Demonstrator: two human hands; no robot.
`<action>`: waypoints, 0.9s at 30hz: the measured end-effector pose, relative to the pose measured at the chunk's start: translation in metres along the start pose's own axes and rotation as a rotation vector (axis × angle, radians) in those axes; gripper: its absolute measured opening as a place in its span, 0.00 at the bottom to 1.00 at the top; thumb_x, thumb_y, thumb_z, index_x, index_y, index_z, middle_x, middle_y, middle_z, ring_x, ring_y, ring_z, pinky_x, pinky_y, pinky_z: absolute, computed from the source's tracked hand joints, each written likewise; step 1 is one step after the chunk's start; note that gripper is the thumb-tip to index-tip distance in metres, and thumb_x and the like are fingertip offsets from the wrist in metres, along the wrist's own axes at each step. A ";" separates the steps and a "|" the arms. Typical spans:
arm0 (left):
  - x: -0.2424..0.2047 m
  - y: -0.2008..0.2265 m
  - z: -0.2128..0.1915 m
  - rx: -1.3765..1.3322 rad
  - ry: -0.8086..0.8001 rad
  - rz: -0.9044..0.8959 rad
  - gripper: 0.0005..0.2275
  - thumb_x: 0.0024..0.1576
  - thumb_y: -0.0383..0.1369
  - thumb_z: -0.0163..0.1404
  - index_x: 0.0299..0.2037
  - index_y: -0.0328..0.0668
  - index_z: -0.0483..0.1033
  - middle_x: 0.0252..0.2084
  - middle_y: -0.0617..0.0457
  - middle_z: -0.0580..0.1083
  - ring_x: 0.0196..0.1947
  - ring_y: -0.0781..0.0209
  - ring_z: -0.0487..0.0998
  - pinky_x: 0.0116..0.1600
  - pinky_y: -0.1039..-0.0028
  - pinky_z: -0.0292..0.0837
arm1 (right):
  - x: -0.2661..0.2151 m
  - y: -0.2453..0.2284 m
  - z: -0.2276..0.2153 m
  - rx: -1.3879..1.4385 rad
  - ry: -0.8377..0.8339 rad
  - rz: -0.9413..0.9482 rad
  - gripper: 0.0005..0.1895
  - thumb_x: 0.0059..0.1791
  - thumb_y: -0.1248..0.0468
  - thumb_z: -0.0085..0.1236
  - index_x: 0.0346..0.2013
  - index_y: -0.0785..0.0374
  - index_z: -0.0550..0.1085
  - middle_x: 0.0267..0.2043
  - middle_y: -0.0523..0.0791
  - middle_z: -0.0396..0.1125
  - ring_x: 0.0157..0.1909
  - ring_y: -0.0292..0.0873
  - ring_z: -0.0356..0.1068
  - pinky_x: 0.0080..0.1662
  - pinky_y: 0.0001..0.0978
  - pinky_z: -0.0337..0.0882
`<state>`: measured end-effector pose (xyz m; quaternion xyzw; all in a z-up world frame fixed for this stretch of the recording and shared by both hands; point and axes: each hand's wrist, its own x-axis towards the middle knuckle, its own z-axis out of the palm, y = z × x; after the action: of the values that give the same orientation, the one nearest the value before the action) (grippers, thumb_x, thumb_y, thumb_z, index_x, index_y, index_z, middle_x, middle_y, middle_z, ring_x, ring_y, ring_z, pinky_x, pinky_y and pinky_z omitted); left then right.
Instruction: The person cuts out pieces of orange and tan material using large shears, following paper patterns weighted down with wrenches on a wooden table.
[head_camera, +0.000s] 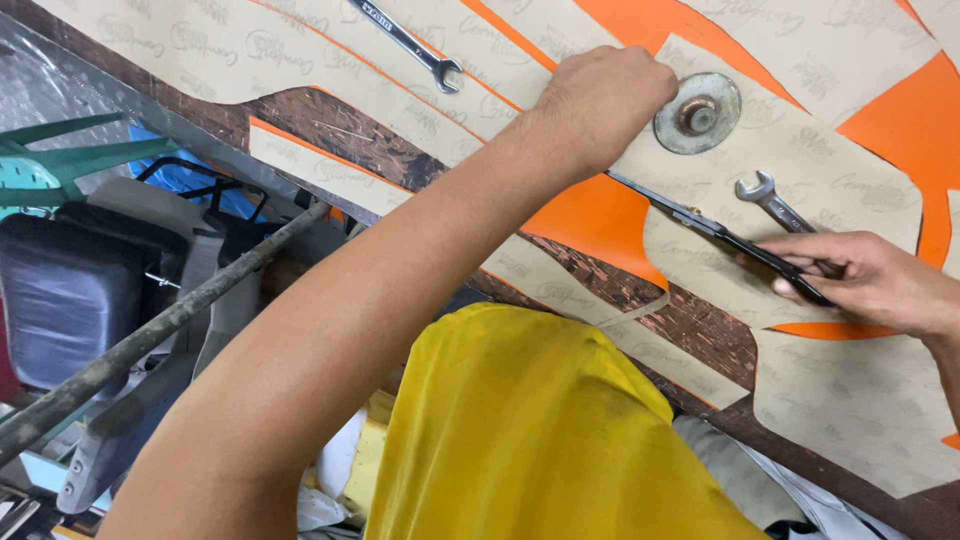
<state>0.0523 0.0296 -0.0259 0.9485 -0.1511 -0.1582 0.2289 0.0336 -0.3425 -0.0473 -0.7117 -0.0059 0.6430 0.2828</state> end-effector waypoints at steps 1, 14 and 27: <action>0.000 0.001 -0.001 -0.001 -0.009 -0.005 0.07 0.50 0.24 0.50 0.35 0.42 0.80 0.36 0.44 0.78 0.41 0.40 0.80 0.42 0.53 0.76 | -0.001 -0.003 0.001 -0.006 -0.001 0.018 0.24 0.50 0.69 0.58 0.63 0.59 0.74 0.33 0.45 0.76 0.36 0.35 0.69 0.39 0.32 0.68; 0.002 0.000 -0.008 -0.059 -0.030 -0.018 0.07 0.53 0.27 0.49 0.36 0.44 0.81 0.37 0.42 0.78 0.41 0.39 0.80 0.42 0.51 0.75 | -0.001 0.090 0.027 0.151 -0.052 -0.088 0.31 0.52 0.73 0.56 0.71 0.57 0.71 0.40 0.48 0.73 0.34 0.41 0.68 0.34 0.36 0.71; 0.008 0.009 -0.016 0.187 -0.095 0.217 0.06 0.49 0.25 0.52 0.33 0.44 0.82 0.36 0.49 0.79 0.43 0.47 0.79 0.42 0.54 0.75 | -0.009 -0.024 0.291 0.818 0.310 -0.476 0.19 0.54 0.63 0.51 0.57 0.70 0.71 0.33 0.40 0.63 0.33 0.33 0.60 0.37 0.24 0.62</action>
<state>0.0635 0.0258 -0.0097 0.9352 -0.2776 -0.1625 0.1480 -0.2272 -0.2111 -0.0329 -0.6087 0.1267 0.3968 0.6752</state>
